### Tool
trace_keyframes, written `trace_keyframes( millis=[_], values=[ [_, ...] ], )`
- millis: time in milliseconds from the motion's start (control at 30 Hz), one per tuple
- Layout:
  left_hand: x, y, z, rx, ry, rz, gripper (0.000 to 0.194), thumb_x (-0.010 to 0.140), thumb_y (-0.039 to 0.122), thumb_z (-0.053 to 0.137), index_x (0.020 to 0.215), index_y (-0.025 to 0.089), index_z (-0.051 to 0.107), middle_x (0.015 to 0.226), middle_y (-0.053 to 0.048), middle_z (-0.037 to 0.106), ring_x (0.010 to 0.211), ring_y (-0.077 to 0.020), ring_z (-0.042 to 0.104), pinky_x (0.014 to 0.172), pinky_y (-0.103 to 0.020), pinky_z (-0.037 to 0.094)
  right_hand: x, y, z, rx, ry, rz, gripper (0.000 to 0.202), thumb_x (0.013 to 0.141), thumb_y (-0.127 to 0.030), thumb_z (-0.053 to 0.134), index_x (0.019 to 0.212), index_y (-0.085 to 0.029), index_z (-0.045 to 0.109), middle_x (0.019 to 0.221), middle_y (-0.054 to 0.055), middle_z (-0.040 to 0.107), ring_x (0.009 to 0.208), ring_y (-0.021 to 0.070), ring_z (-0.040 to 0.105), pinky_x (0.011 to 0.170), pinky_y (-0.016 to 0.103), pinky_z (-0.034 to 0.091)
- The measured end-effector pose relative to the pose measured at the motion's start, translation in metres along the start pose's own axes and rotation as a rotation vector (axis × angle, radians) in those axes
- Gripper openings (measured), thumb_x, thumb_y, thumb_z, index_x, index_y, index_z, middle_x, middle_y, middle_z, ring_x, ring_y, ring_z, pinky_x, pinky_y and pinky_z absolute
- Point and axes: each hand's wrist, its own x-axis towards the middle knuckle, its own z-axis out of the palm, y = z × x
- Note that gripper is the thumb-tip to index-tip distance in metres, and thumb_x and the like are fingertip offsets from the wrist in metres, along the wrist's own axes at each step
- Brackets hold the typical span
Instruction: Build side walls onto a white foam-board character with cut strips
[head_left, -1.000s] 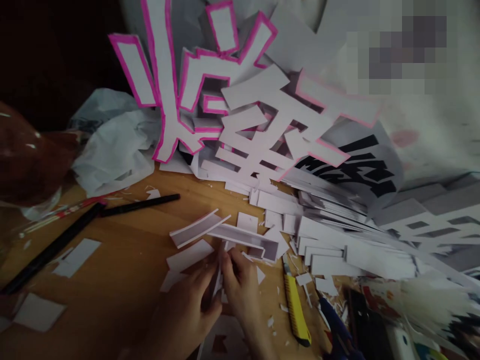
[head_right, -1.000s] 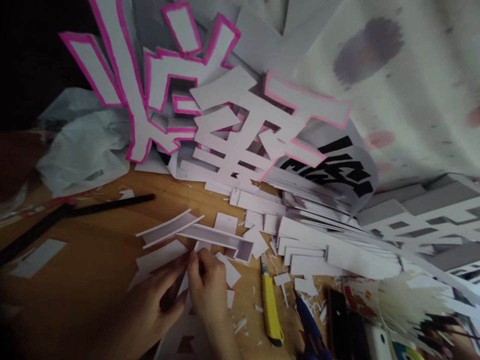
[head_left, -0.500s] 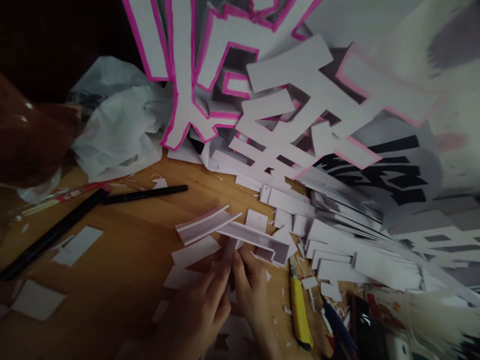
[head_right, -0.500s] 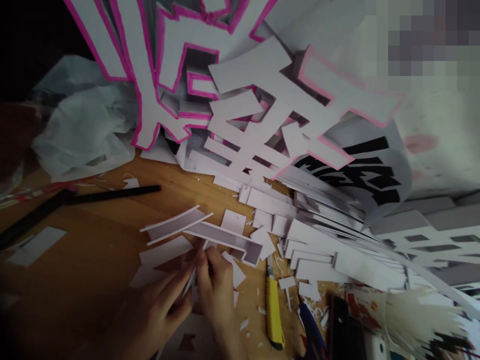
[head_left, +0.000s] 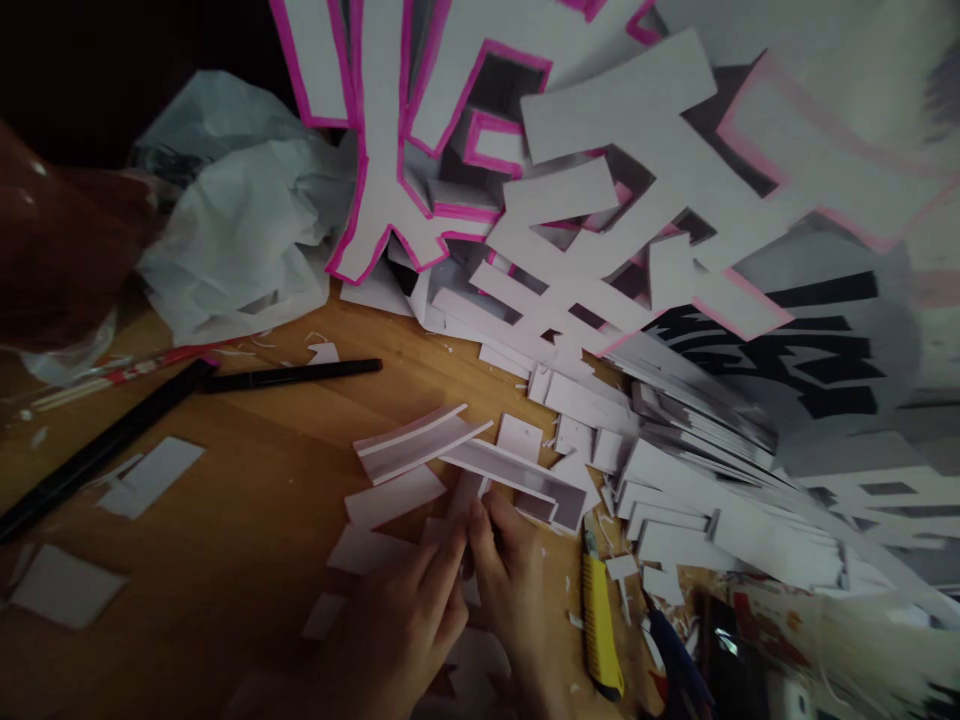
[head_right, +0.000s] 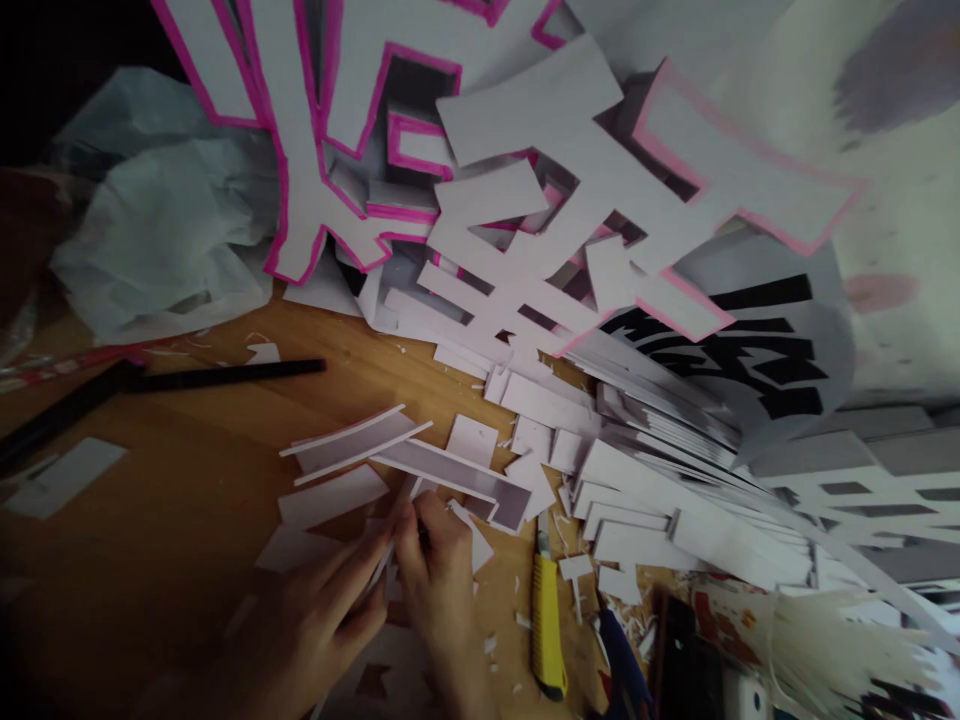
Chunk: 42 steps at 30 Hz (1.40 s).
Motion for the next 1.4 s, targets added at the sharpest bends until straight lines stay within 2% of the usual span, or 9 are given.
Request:
trace_keyframes(
  millis=[167,333,533,700,867,967,1167,1300,1400],
  values=[
    [0.004,0.002,-0.003,-0.039,-0.002,-0.013,0.061,0.089,0.012,0.044,0.148,0.024,0.037,0.111,-0.007,0.076,0.077,-0.0173,0.075,0.07,-0.023,0.061,0.001,-0.002,0.0,-0.008,0.014,0.002,0.037,0.099,-0.037,0.043,0.065,-0.023,0.041,0.057,-0.006,0.043,0.053,0.011,0.041,0.052,0.024,0.031],
    [0.005,0.002,0.003,-0.1,0.086,0.015,0.053,0.094,0.013,0.038,0.146,0.021,0.039,0.107,-0.006,0.076,0.077,-0.0157,0.075,0.07,-0.022,0.061,-0.001,-0.004,-0.002,-0.004,0.001,0.005,0.038,0.1,-0.037,0.043,0.065,-0.022,0.044,0.058,-0.005,0.046,0.056,0.0116,0.044,0.055,0.024,0.034],
    [0.01,0.004,-0.007,-0.021,0.035,0.06,0.045,0.094,0.013,0.039,0.139,0.016,0.041,0.105,-0.006,0.077,0.077,-0.0155,0.075,0.066,-0.022,0.06,0.0,0.0,0.0,-0.01,0.012,0.009,0.037,0.1,-0.038,0.042,0.066,-0.022,0.045,0.058,-0.005,0.047,0.055,0.0116,0.044,0.053,0.024,0.033],
    [0.012,0.005,-0.007,-0.029,0.079,0.046,0.044,0.093,0.011,0.036,0.135,0.017,0.044,0.096,-0.005,0.077,0.073,-0.0152,0.074,0.062,-0.022,0.06,0.001,-0.003,0.0,-0.029,0.029,-0.004,0.037,0.099,-0.036,0.043,0.065,-0.022,0.043,0.057,-0.005,0.046,0.054,0.011,0.044,0.052,0.023,0.034],
    [0.01,0.005,-0.004,-0.032,0.038,0.008,0.049,0.091,0.011,0.039,0.14,0.018,0.043,0.107,-0.007,0.075,0.076,-0.0161,0.074,0.066,-0.025,0.06,0.001,-0.007,-0.001,-0.053,0.043,-0.025,0.034,0.098,-0.036,0.044,0.067,-0.023,0.043,0.057,-0.006,0.044,0.053,0.0106,0.041,0.05,0.023,0.032],
    [0.009,0.007,-0.012,0.014,-0.021,-0.002,0.055,0.088,0.013,0.042,0.143,0.019,0.04,0.105,-0.005,0.076,0.075,-0.0176,0.074,0.063,-0.027,0.06,0.002,-0.006,-0.001,-0.039,0.033,0.009,0.031,0.097,-0.037,0.046,0.07,-0.023,0.043,0.058,-0.007,0.046,0.053,0.011,0.042,0.05,0.023,0.032],
    [-0.007,0.009,-0.033,0.096,-0.304,-0.05,0.062,0.082,0.018,0.049,0.143,0.015,0.041,0.126,-0.012,0.069,0.094,-0.0252,0.074,0.069,-0.036,0.062,0.003,-0.003,0.001,-0.008,0.046,0.02,0.031,0.096,-0.037,0.046,0.068,-0.025,0.04,0.054,-0.008,0.043,0.05,0.0111,0.042,0.051,0.023,0.034],
    [-0.015,0.011,-0.036,0.121,-0.473,-0.154,0.057,0.085,0.016,0.045,0.142,0.02,0.048,0.114,-0.008,0.072,0.093,-0.0247,0.072,0.076,-0.038,0.06,0.003,-0.001,0.003,0.035,0.038,0.003,0.033,0.097,-0.038,0.046,0.067,-0.025,0.04,0.051,-0.009,0.044,0.047,0.0105,0.042,0.049,0.023,0.033],
    [-0.014,0.014,-0.033,0.17,-0.528,-0.196,0.059,0.084,0.013,0.045,0.141,0.024,0.049,0.109,-0.006,0.071,0.091,-0.0227,0.07,0.078,-0.035,0.057,0.004,0.001,0.004,0.053,0.013,-0.027,0.037,0.099,-0.042,0.044,0.065,-0.025,0.039,0.05,-0.008,0.045,0.047,0.0107,0.043,0.05,0.023,0.034]
  ],
)
